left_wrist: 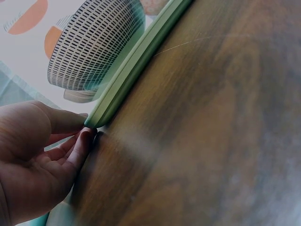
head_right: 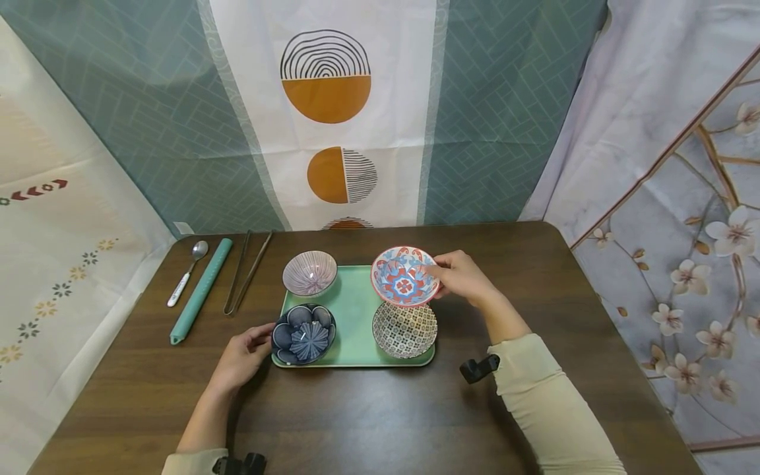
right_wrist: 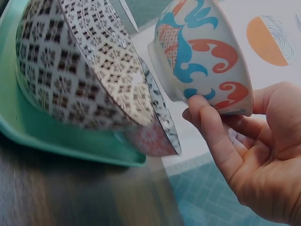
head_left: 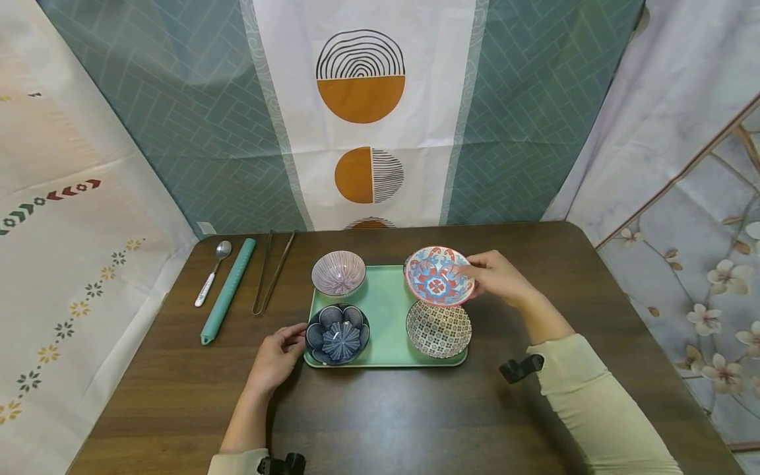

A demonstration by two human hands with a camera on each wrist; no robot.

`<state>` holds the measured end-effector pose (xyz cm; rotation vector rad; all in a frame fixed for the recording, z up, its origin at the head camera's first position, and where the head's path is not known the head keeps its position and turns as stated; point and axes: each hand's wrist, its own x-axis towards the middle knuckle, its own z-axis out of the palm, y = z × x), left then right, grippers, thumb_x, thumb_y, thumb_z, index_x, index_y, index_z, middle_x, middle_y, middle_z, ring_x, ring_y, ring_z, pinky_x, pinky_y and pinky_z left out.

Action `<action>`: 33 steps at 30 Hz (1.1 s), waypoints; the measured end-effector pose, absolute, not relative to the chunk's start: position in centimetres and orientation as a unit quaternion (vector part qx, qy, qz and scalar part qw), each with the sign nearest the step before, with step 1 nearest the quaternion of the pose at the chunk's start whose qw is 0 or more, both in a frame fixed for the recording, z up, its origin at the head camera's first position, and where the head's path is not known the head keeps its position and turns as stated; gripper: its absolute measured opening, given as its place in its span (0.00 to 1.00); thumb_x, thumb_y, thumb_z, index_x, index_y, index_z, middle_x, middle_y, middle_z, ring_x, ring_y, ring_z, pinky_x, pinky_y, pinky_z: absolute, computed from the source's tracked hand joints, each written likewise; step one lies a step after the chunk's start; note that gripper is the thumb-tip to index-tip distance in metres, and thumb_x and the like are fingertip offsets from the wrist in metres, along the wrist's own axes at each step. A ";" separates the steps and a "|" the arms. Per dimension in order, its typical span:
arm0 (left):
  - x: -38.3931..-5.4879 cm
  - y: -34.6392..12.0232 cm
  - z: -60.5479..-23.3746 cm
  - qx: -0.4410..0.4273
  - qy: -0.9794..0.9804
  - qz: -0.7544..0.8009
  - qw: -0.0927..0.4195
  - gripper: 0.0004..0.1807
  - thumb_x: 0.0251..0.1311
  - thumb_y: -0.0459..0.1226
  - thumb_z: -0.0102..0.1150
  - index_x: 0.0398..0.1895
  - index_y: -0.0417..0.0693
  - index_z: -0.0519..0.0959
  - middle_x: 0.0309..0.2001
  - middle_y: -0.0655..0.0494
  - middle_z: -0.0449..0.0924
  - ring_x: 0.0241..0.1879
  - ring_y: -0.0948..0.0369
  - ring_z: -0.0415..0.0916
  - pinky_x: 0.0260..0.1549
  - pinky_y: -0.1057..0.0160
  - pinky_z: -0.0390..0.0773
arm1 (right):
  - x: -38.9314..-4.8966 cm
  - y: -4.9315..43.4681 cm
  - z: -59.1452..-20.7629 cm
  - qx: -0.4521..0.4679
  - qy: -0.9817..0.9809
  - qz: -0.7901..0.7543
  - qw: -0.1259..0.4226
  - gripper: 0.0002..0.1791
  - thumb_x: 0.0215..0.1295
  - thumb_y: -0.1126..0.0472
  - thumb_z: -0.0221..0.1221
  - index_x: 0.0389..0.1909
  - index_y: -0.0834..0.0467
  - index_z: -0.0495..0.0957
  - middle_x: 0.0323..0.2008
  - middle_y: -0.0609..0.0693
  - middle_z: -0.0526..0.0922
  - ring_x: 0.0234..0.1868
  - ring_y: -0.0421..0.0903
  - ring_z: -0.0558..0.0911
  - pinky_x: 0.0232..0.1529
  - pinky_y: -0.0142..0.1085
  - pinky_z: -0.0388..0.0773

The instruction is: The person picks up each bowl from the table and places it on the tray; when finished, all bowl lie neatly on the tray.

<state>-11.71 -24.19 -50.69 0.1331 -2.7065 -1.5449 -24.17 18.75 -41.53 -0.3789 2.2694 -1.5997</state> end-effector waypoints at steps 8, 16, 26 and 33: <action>-11.6 -24.2 -50.7 0.040 -0.865 -0.499 0.011 0.17 0.66 0.24 0.59 0.58 0.30 0.79 0.49 0.41 0.82 0.50 0.50 0.79 0.44 0.71 0.78 | -24.2 16.4 -41.6 -0.122 0.811 -0.545 0.174 0.19 0.75 0.63 0.55 0.56 0.76 0.77 0.29 0.56 0.84 0.25 0.44 0.85 0.36 0.51 0.85; -11.6 -24.1 -50.5 0.046 -0.862 -0.505 0.008 0.17 0.66 0.25 0.59 0.58 0.31 0.79 0.50 0.41 0.82 0.50 0.51 0.79 0.44 0.72 0.77 | -24.2 14.2 -41.7 -0.130 0.813 -0.540 0.178 0.18 0.76 0.62 0.55 0.55 0.74 0.79 0.29 0.57 0.84 0.25 0.45 0.85 0.33 0.47 0.86; -11.6 -24.2 -50.6 0.043 -0.860 -0.509 0.015 0.17 0.66 0.24 0.60 0.58 0.31 0.79 0.49 0.41 0.82 0.48 0.52 0.80 0.43 0.72 0.78 | -24.5 11.8 -41.9 -0.129 0.821 -0.529 0.173 0.15 0.76 0.62 0.56 0.50 0.72 0.80 0.30 0.59 0.83 0.24 0.45 0.85 0.31 0.44 0.86; -11.7 -24.2 -50.7 0.043 -0.859 -0.509 0.015 0.17 0.66 0.24 0.59 0.57 0.31 0.80 0.48 0.41 0.82 0.48 0.53 0.80 0.42 0.72 0.78 | -24.6 10.4 -42.1 -0.128 0.837 -0.505 0.166 0.14 0.74 0.63 0.57 0.48 0.72 0.80 0.28 0.59 0.83 0.21 0.47 0.85 0.29 0.43 0.86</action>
